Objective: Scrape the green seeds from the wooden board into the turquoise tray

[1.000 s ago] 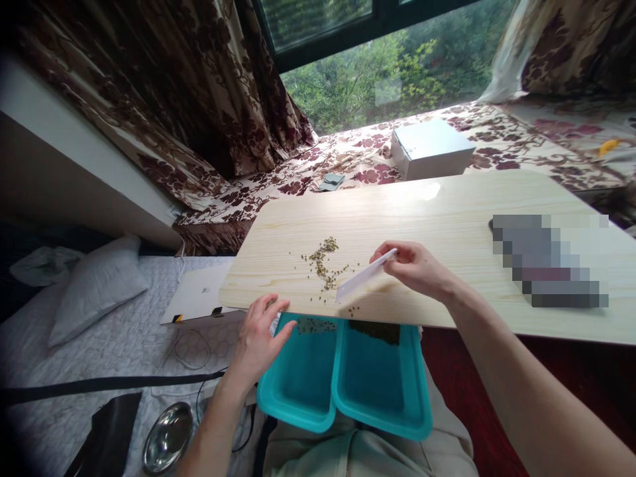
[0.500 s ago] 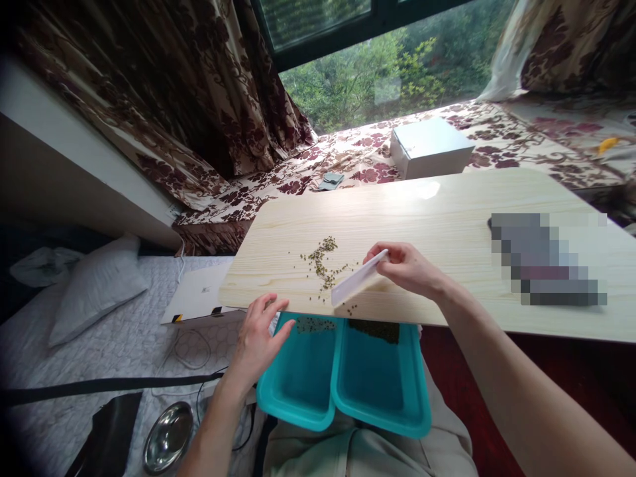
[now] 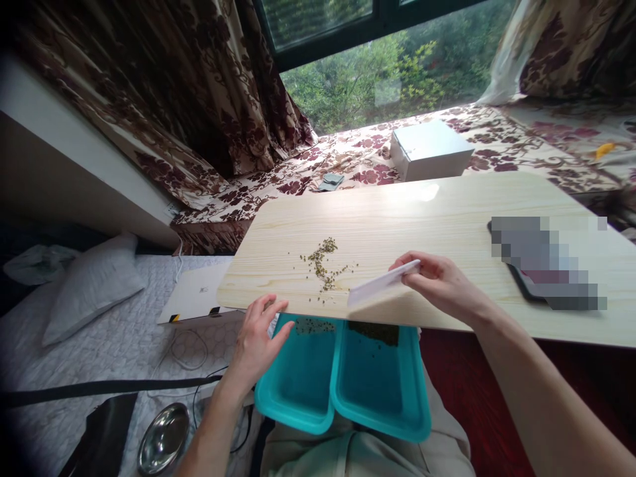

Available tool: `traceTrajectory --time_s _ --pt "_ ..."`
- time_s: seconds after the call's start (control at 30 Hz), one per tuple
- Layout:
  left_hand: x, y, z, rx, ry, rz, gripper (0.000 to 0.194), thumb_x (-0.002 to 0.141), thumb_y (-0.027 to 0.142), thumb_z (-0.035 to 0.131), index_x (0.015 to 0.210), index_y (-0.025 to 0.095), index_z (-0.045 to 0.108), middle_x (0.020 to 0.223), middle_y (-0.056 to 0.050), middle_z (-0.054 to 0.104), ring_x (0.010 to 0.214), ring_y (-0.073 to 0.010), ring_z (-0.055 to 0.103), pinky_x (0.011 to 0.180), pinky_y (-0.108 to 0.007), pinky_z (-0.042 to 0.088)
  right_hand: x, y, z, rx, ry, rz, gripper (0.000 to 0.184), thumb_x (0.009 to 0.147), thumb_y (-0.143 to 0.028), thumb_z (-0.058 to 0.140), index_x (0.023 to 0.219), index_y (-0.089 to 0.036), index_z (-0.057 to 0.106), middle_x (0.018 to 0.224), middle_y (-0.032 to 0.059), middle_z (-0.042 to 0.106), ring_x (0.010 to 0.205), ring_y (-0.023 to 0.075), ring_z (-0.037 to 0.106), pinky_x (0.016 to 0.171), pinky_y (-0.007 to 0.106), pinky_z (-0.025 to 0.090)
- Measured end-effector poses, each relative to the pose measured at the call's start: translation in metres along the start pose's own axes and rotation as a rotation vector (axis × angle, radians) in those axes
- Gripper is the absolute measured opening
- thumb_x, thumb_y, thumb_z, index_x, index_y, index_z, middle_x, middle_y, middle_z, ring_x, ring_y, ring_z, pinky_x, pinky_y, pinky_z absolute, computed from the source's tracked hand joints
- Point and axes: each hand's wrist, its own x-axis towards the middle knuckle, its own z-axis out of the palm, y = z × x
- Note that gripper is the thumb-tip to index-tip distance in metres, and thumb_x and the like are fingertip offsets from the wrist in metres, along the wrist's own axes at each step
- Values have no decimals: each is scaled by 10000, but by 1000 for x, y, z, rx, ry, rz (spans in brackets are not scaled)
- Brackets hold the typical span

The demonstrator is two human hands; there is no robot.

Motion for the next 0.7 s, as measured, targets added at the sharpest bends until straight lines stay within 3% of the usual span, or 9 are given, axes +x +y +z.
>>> traceTrajectory --time_s 0.17,0.27,0.4,0.7 --pt "0 0 0 5 -2 -5 278 938 226 614 1214 232 635 1291 -113 560 1263 -306 522 1074 -518 466 -19 6 20 188 205 28 341 666 -495 785 876 -238 705 803 52 743 777 242 671 729 355 545" --pt "-1 1 0 10 -1 -10 275 940 230 611 1214 241 635 1292 -108 560 1272 -303 518 1074 -512 469 -36 2 37 200 164 -6 332 735 -541 760 891 -250 722 863 61 766 868 285 711 775 382 577" --pt "-1 0 0 11 -2 -12 292 931 222 621 1221 248 638 1296 -105 563 1271 -302 520 1074 -511 471 -55 -4 53 108 167 -38 333 806 -563 695 961 -273 746 898 62 786 844 288 723 745 397 590" --pt "-1 -2 2 4 2 -10 298 923 215 633 1219 249 645 1297 -104 561 1269 -300 521 1080 -500 462 -63 -6 62 -13 133 -65 287 870 -485 615 977 -253 746 777 53 748 661 225 658 555 317 530"
